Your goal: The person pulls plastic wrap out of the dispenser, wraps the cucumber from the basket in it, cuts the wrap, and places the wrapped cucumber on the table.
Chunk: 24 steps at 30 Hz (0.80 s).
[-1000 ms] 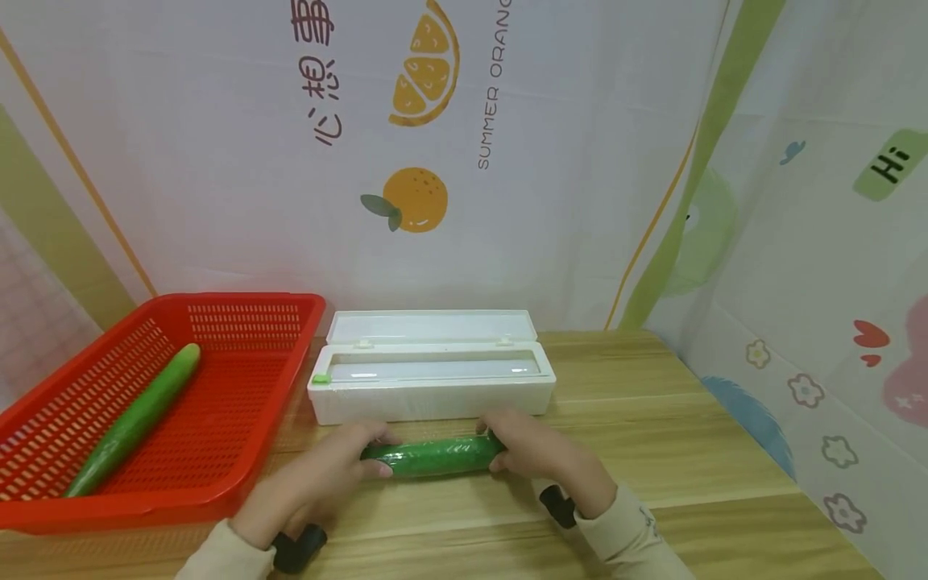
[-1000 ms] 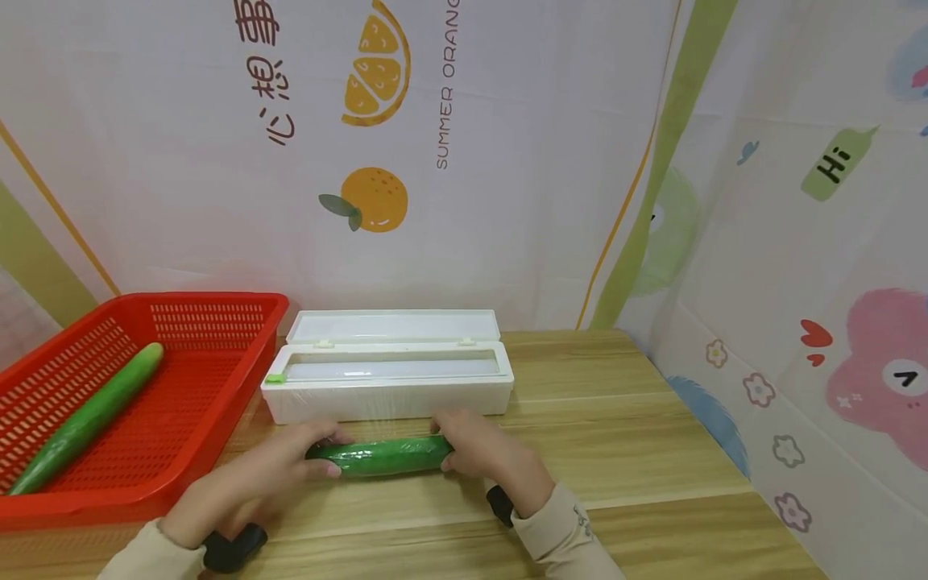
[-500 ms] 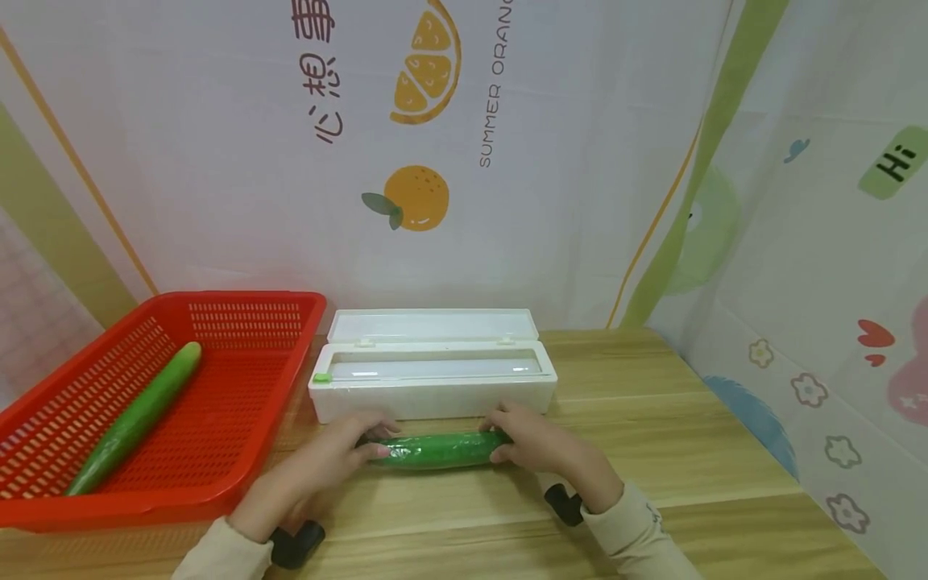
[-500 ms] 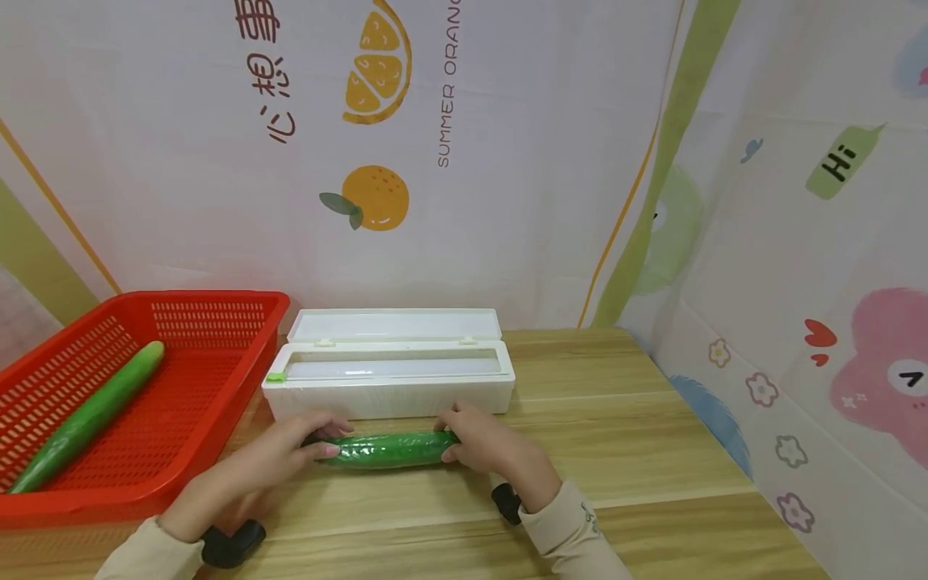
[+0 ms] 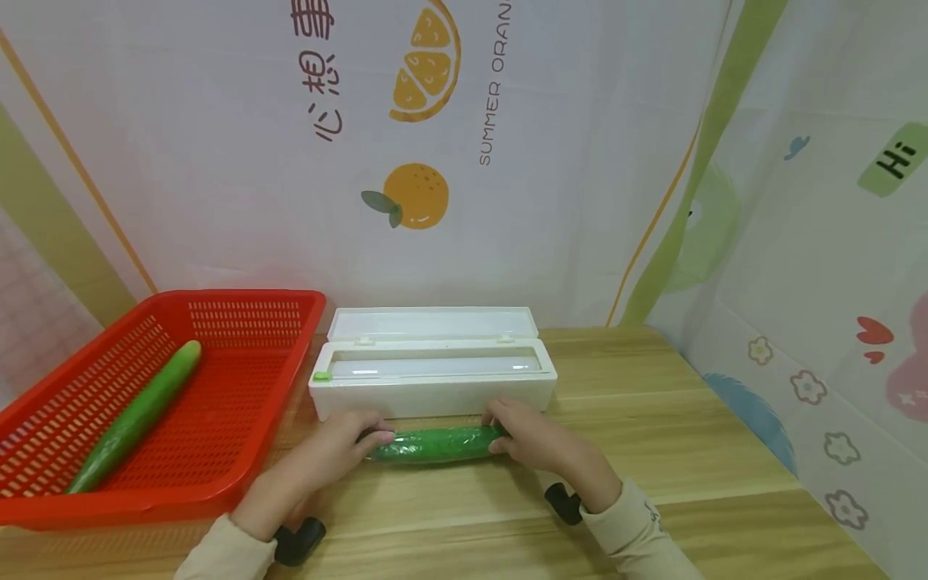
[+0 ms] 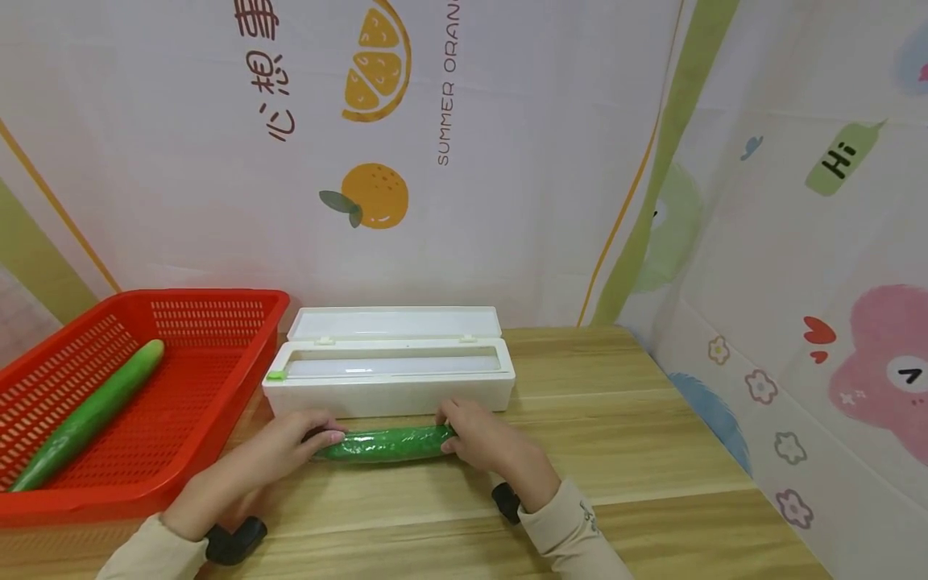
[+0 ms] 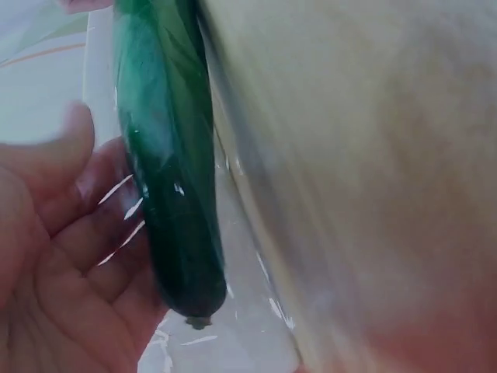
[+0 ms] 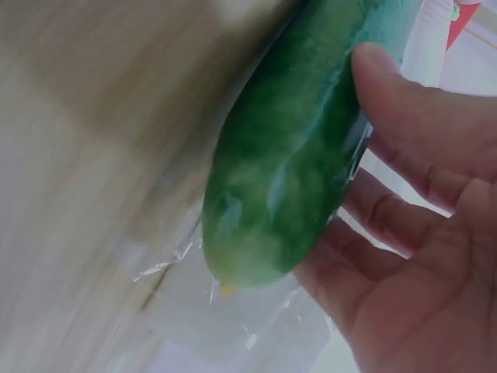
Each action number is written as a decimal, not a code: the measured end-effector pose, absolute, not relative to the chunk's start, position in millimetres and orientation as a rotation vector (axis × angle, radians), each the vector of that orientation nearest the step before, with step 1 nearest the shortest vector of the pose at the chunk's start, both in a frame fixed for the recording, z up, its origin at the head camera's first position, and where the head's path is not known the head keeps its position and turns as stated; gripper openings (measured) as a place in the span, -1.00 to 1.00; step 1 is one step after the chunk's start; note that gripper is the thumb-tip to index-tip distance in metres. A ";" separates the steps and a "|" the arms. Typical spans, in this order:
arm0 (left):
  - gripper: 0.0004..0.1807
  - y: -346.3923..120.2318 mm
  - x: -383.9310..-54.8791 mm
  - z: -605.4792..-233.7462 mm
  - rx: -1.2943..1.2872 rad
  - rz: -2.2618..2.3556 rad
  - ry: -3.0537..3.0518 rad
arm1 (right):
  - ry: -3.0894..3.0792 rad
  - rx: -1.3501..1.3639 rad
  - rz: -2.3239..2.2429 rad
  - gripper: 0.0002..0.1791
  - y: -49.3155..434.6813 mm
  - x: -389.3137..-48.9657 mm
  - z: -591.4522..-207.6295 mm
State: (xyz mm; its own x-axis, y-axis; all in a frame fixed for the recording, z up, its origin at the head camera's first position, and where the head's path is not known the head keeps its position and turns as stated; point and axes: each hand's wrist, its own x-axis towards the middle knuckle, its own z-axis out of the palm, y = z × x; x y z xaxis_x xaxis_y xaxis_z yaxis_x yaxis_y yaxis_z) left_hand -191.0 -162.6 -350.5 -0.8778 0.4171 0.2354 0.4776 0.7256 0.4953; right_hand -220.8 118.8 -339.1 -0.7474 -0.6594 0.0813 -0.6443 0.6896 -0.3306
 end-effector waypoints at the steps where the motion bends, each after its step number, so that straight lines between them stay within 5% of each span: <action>1: -0.85 -161.7 -190.5 -349.9 -0.719 -0.842 -2.836 | 2.848 -1.094 -0.531 -0.77 119.0 -220.8 -339.1; 6: -0.60 -157.8 -186.4 -347.9 -0.689 -0.662 -2.869 | 2.843 -1.067 -0.537 -0.78 119.8 -219.9 -338.1; 24: -0.67 -164.4 -190.8 -356.0 -0.741 -0.581 -2.707 | 2.850 -1.018 -0.562 -0.60 121.1 -224.8 -344.2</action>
